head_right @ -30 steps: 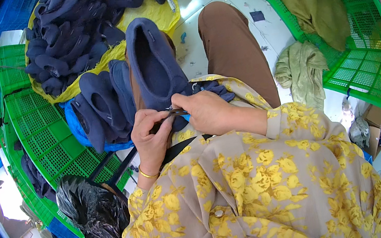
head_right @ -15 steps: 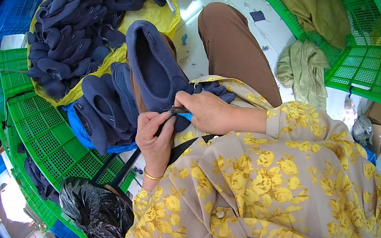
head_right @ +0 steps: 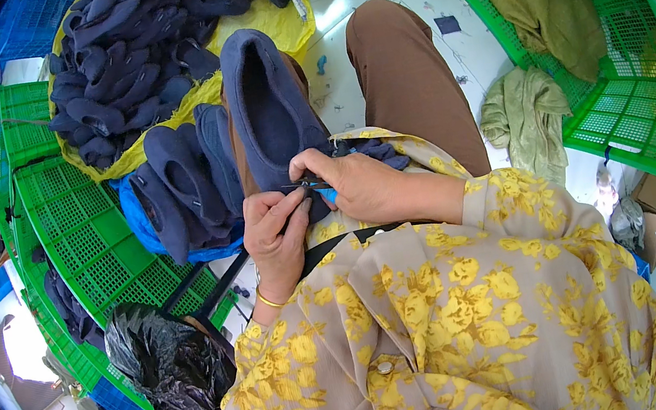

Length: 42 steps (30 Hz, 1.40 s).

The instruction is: The person sits on the floor and uses a blue utility knife to trim excess fabric or threads from the edges of dark blue slip-on shoes. They handle the shoes one at a time, rotating them to access different edges, and place trimmed pieces aside.

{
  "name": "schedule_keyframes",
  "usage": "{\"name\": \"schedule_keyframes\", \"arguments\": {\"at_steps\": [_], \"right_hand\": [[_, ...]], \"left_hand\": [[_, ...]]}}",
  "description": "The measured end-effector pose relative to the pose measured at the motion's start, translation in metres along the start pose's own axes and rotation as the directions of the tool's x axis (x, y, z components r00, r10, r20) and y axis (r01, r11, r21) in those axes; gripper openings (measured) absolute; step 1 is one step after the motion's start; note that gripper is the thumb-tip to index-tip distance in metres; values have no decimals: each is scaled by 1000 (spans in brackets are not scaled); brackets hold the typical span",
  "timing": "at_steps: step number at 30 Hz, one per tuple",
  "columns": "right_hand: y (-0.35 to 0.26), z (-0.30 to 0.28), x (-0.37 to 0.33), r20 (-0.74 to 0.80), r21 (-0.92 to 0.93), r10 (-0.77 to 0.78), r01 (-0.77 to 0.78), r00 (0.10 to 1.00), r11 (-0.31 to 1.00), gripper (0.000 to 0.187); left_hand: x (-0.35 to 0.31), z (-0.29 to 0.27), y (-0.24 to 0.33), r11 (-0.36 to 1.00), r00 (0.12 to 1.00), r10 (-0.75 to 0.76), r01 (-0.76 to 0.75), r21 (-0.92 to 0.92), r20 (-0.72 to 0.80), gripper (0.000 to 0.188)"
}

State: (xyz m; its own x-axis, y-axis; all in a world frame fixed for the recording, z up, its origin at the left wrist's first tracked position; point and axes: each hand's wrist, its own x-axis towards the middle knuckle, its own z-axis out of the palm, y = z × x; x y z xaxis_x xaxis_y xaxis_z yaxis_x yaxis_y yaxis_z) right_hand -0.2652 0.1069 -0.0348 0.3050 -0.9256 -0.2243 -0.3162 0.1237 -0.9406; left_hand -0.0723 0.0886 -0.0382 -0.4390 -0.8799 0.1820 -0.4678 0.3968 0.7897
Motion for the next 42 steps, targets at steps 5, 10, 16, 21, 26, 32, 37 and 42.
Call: {"name": "schedule_keyframes", "arguments": {"at_steps": [5,10,16,21,26,32,37,42], "right_hand": [[2,-6,7,115,45,-21,16,993,999,27],[-1,-6,9,101,-104,39,-28,994,994,21],[-20,-6,10,-45,-635,-397,280,917,720,15],[-10,2,12,-209,-326,-404,326,890,887,24],[-18,1,9,-157,-458,-602,482,783,747,28],[-50,-23,1,-289,471,-113,243,951,848,17],[-42,-25,-6,-277,414,-177,284,944,865,10],[-41,-29,-8,-185,437,-99,172,978,883,14]], "left_hand": [[1,1,-1,1000,1000,24,-24,16,2,22],[-2,4,-3,1000,999,17,-17,-5,-34,20],[-1,2,0,999,1000,7,-7,39,-15,17],[0,4,1,999,1000,7,-6,42,-27,19],[3,9,-1,999,998,38,-37,24,-53,19],[10,-1,12,999,999,-30,29,15,35,15],[49,-18,19,988,988,113,-122,91,102,31],[96,-44,28,857,815,125,-376,351,566,17]]}}
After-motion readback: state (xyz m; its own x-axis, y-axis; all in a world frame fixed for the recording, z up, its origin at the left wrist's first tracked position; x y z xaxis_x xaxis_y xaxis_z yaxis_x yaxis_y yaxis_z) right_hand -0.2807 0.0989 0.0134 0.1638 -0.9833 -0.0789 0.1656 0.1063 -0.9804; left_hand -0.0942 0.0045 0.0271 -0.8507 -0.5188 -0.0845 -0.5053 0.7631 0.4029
